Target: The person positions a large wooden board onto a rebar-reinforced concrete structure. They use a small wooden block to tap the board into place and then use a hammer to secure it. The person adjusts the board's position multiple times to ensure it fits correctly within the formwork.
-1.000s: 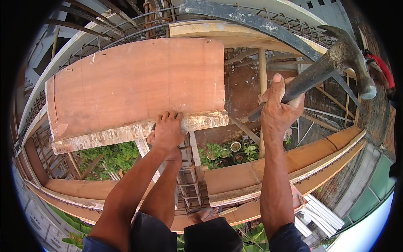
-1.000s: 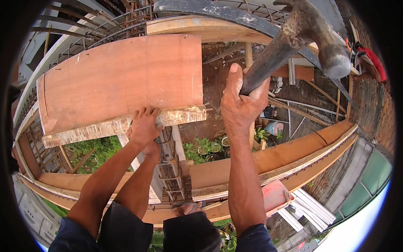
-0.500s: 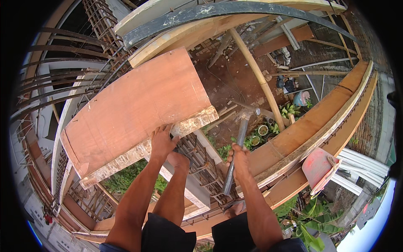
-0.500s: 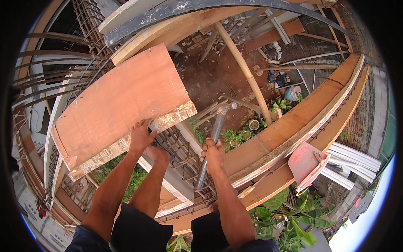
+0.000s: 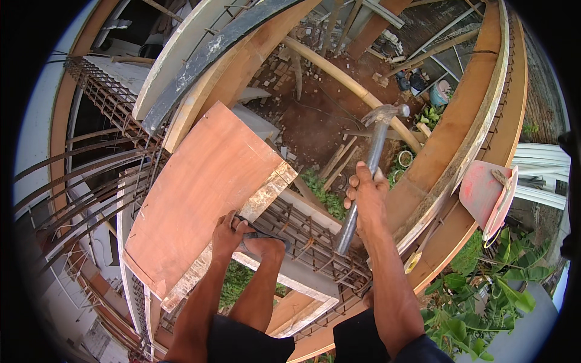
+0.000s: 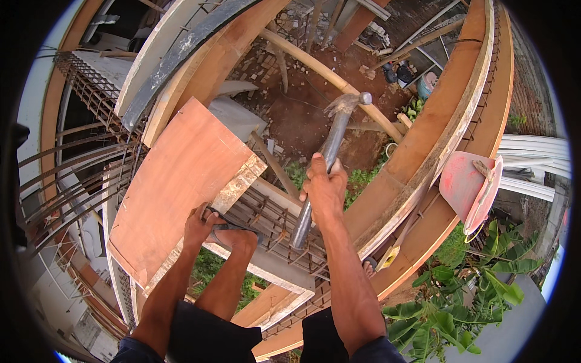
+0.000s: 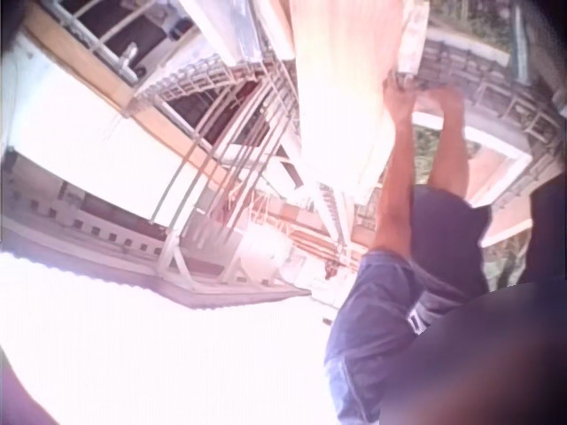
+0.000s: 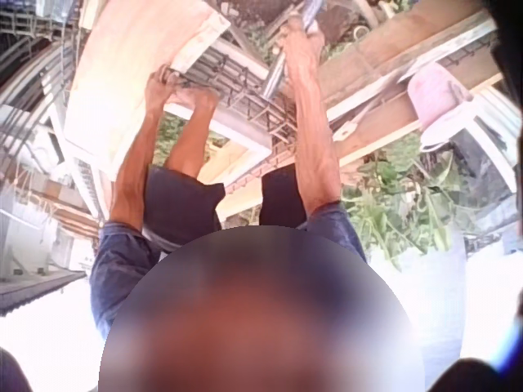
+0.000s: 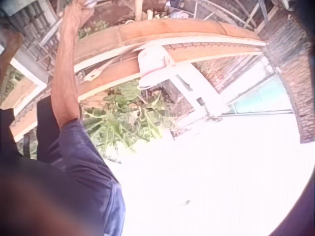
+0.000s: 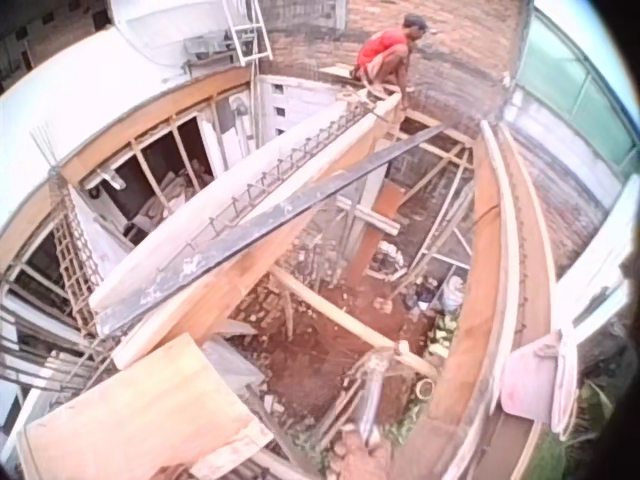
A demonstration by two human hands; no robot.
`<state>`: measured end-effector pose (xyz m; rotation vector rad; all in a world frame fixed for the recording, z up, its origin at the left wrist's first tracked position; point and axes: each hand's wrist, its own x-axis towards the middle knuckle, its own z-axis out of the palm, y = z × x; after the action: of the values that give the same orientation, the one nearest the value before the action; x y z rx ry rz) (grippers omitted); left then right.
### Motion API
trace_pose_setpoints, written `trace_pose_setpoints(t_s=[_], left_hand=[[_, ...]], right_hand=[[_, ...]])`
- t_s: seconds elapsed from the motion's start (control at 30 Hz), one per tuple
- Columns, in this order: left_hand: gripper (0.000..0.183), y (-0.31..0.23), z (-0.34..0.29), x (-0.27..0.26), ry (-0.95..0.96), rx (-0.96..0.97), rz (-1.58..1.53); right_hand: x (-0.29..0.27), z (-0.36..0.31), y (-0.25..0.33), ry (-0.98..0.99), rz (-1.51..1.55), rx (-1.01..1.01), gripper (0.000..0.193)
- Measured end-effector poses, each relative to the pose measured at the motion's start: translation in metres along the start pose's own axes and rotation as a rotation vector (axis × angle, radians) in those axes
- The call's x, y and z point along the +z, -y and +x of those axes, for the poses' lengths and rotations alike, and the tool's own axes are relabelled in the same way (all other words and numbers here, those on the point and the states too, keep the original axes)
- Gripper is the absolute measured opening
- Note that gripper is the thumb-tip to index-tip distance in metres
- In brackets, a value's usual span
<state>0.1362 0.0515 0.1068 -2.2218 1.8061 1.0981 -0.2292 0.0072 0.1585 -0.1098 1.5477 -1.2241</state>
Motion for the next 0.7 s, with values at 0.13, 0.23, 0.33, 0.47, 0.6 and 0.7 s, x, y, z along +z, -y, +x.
trace_pose_setpoints(t_s=[0.13,0.23,0.33,0.47,0.6,0.7], left_hand=[[0.056,0.002,-0.005,0.005,-0.020,0.024,0.001],[0.055,0.005,-0.008,0.008,-0.058,0.046,-0.057],[0.054,0.008,-0.007,0.005,-0.005,0.090,0.024],[0.061,0.008,-0.009,-0.002,0.056,0.053,0.054],[0.059,0.006,-0.009,-0.002,0.052,0.051,0.022],[0.057,0.003,-0.009,0.003,0.038,0.002,0.005]], right_hand=[[0.023,0.038,0.099,-0.483,-0.107,-0.641,0.023],[0.088,0.011,0.049,-0.831,-0.203,-0.588,0.051],[0.109,-0.079,-0.059,-0.078,0.414,0.753,0.019],[0.063,-0.102,-0.160,0.007,0.033,0.691,0.026],[0.005,-0.028,-0.066,-0.032,-0.071,0.250,0.032],[0.013,0.014,0.062,-0.169,-0.024,-0.347,0.031]])
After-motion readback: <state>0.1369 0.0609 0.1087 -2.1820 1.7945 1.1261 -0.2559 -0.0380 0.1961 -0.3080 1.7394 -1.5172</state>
